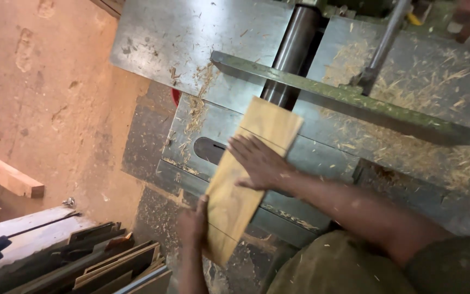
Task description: Smooth wood surfaces and edges using an industrial jointer machine.
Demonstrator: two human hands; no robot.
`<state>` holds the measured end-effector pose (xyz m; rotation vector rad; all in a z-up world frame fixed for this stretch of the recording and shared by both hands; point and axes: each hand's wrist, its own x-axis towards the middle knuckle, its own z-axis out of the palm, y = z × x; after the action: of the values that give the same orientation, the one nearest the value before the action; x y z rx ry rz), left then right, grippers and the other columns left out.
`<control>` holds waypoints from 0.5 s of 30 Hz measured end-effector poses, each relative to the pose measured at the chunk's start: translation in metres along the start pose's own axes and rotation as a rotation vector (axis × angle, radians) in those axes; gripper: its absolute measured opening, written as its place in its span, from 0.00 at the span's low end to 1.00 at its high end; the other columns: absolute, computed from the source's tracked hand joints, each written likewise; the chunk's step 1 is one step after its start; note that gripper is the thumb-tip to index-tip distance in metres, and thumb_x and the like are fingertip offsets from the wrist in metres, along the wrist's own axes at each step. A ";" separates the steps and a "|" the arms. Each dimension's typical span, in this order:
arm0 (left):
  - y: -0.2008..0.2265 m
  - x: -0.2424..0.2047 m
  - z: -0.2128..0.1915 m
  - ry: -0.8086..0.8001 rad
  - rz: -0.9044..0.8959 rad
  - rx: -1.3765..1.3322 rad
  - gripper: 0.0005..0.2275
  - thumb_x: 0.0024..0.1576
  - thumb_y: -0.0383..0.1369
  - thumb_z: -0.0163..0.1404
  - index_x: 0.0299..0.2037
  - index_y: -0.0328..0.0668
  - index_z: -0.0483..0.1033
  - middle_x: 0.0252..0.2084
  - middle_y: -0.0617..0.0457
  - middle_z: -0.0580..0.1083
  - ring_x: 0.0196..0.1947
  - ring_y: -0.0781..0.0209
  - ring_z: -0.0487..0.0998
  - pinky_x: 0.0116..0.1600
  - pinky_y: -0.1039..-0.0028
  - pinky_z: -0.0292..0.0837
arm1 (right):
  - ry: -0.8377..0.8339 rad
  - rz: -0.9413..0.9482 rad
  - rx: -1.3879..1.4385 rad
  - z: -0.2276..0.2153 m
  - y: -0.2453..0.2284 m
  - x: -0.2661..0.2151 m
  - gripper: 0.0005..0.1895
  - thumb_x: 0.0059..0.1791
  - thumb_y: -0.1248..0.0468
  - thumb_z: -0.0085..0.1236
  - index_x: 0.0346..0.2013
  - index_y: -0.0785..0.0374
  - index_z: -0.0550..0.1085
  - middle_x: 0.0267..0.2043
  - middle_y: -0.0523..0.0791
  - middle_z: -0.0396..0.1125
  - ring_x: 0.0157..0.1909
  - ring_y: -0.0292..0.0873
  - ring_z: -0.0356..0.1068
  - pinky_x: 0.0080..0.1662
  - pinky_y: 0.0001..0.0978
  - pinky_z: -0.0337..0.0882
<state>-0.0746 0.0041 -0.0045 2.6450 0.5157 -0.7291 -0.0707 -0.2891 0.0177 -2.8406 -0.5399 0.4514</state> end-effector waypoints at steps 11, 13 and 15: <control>-0.034 -0.176 0.040 0.383 0.361 0.151 0.27 0.45 0.64 0.56 0.31 0.46 0.80 0.23 0.52 0.75 0.24 0.54 0.76 0.31 0.64 0.71 | 0.352 0.582 0.304 -0.008 0.039 -0.226 0.52 0.39 0.46 0.71 0.68 0.63 0.55 0.73 0.53 0.45 0.77 0.55 0.43 0.75 0.53 0.44; -0.050 -0.202 0.053 0.692 0.656 0.159 0.30 0.39 0.66 0.60 0.34 0.47 0.81 0.24 0.53 0.74 0.23 0.57 0.74 0.31 0.65 0.68 | 0.588 0.584 0.494 -0.014 0.054 -0.260 0.61 0.32 0.58 0.75 0.73 0.71 0.53 0.74 0.61 0.48 0.72 0.63 0.50 0.67 0.52 0.55; -0.060 -0.217 0.065 0.705 0.671 0.154 0.31 0.38 0.66 0.61 0.36 0.46 0.81 0.24 0.54 0.74 0.24 0.58 0.74 0.30 0.66 0.68 | 0.432 0.624 0.566 -0.012 0.057 -0.284 0.48 0.37 0.59 0.72 0.68 0.64 0.61 0.68 0.55 0.59 0.67 0.57 0.61 0.63 0.47 0.63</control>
<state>-0.3015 -0.0255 0.0474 2.8886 -0.2954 0.3886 -0.3002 -0.4529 0.0870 -2.3736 0.4941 0.0471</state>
